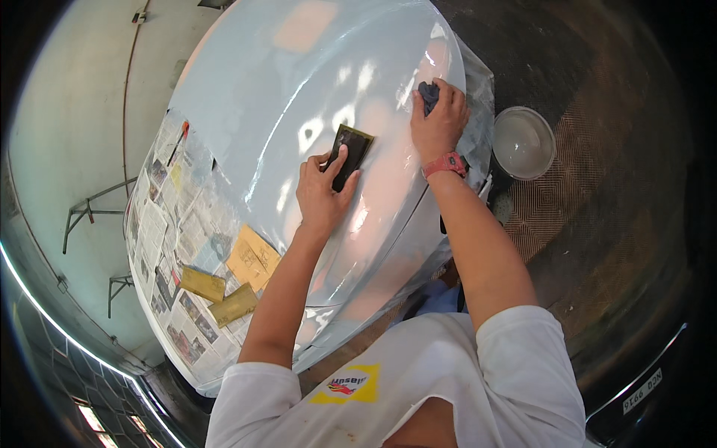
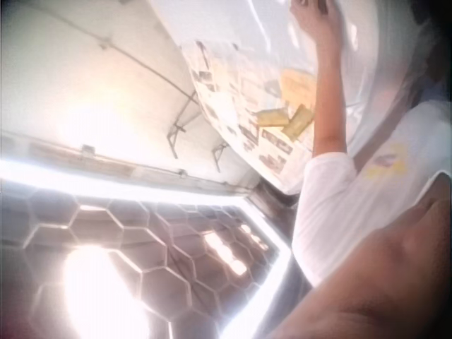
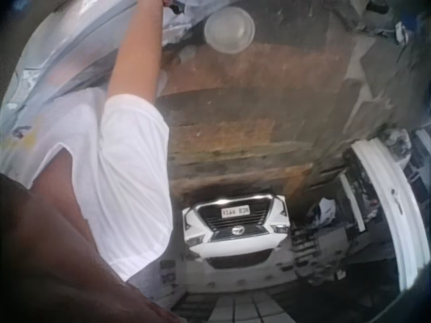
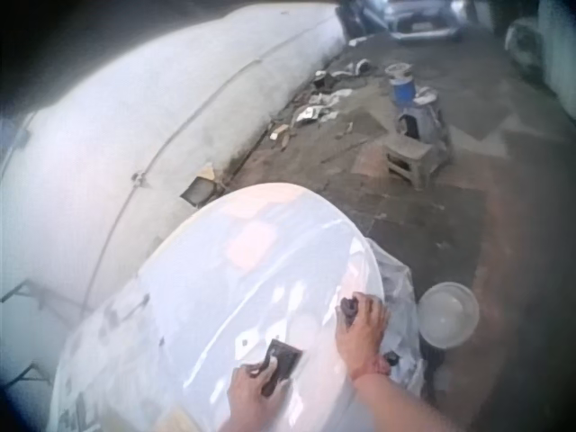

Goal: The person is sanding the hood of a white car using a sanding block and a cloth. They repeatedly dip the sanding block into a bucket of water and wipe the surface while working on the hood.

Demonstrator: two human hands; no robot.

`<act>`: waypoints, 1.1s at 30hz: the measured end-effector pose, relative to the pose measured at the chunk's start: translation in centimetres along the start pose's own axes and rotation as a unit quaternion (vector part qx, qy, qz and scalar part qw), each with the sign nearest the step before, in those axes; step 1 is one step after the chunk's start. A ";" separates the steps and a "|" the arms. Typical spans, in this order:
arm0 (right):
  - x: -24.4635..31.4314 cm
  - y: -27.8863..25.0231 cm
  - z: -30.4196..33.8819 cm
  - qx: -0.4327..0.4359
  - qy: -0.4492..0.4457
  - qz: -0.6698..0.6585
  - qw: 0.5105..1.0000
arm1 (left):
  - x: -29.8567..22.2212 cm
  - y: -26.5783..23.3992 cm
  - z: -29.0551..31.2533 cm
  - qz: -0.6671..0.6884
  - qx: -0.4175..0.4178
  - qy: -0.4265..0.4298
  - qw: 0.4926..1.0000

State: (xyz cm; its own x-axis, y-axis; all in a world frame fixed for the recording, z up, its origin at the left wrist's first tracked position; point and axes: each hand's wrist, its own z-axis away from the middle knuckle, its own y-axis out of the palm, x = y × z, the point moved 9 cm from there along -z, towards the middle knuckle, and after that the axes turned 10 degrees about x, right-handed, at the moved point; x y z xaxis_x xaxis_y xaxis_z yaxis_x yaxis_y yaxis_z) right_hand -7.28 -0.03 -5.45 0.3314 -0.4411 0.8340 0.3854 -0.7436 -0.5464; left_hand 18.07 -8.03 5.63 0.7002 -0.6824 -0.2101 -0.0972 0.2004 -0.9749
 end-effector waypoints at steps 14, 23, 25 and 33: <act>-0.1 -0.4 -0.3 -0.017 -0.017 0.010 1.000 | -6.4 3.0 -10.2 -0.035 0.003 0.040 0.999; 0.9 -0.1 0.4 -0.014 -0.024 0.009 1.000 | -3.6 1.2 -15.2 -0.078 -0.061 0.038 0.994; 0.4 -0.2 0.1 -0.018 -0.019 0.018 0.999 | -3.5 1.3 -9.8 -0.056 -0.042 0.055 0.996; 0.9 0.2 0.3 -0.010 -0.021 0.008 1.000 | 0.9 -2.8 -2.3 -0.123 -0.069 0.043 0.989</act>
State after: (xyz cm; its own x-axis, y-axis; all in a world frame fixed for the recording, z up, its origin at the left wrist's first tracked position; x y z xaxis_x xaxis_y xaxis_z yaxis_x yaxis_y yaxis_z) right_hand -6.61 -0.41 -4.87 0.3734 -0.4324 0.8207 0.3624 -0.7464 -0.5581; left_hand 17.37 -10.81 7.96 0.6523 -0.7572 0.0344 -0.0313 -0.0723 -0.9969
